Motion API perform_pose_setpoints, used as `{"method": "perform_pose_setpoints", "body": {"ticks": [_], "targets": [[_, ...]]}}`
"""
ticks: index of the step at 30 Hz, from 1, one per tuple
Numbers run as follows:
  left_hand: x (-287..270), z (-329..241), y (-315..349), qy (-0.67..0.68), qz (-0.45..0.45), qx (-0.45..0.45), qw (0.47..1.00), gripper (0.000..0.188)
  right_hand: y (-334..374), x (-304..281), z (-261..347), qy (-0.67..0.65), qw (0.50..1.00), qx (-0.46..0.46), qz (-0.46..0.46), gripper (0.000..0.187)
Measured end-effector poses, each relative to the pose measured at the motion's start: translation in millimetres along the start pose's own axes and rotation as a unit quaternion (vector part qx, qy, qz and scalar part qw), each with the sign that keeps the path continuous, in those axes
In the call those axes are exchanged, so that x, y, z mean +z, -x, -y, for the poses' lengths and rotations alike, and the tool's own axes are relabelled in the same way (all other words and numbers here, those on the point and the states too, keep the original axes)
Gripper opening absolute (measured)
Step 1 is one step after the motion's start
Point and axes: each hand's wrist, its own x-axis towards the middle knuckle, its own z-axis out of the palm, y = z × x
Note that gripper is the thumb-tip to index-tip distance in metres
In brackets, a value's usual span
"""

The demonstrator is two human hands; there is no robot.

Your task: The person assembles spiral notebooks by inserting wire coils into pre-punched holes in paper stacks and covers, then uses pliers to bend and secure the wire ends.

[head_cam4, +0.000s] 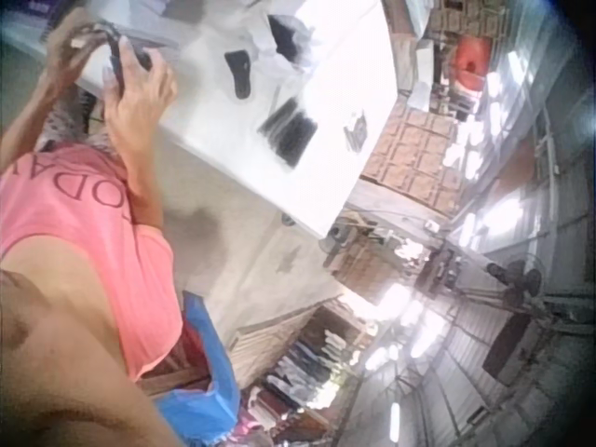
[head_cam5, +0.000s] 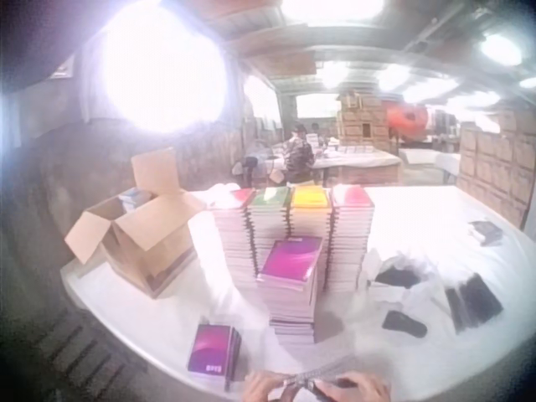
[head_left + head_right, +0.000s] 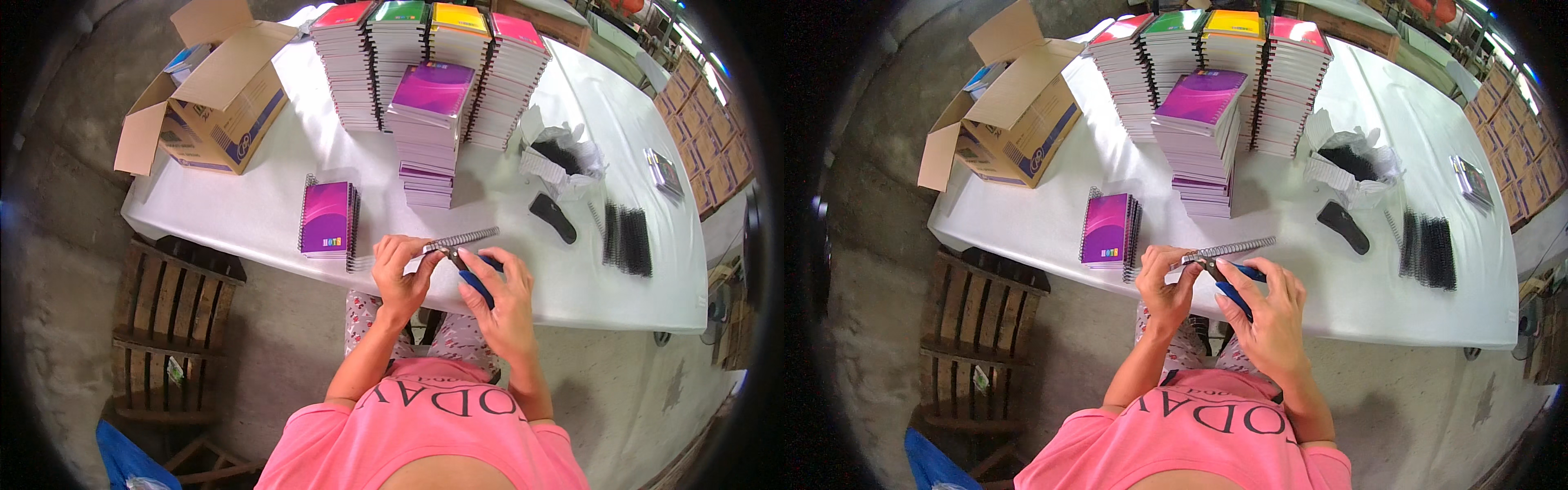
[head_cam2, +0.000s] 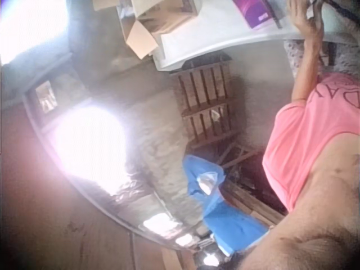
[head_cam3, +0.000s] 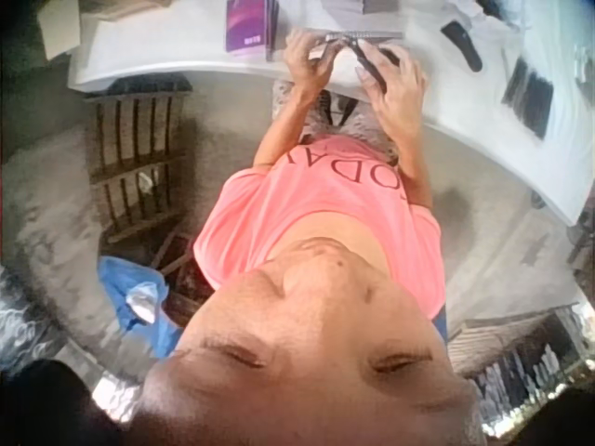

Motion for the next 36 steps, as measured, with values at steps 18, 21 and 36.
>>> {"method": "perform_pose_setpoints", "body": {"ticks": [18, 21, 36], "targets": [[-10, 7, 9, -0.070, -0.094, 0.123, 0.985, 0.031, 13, 20, -18, -0.535, 0.774, 0.240, 0.240, 0.040], [-17, 14, 10, 0.041, -0.217, -0.007, 0.975, 0.032, 14, 30, -41, -0.051, 0.989, 0.083, 0.109, 0.041], [-130, 9, -57, -0.088, -0.099, 0.008, 0.991, 0.044, -117, 82, 67, -0.307, 0.930, -0.122, 0.164, 0.058]]}}
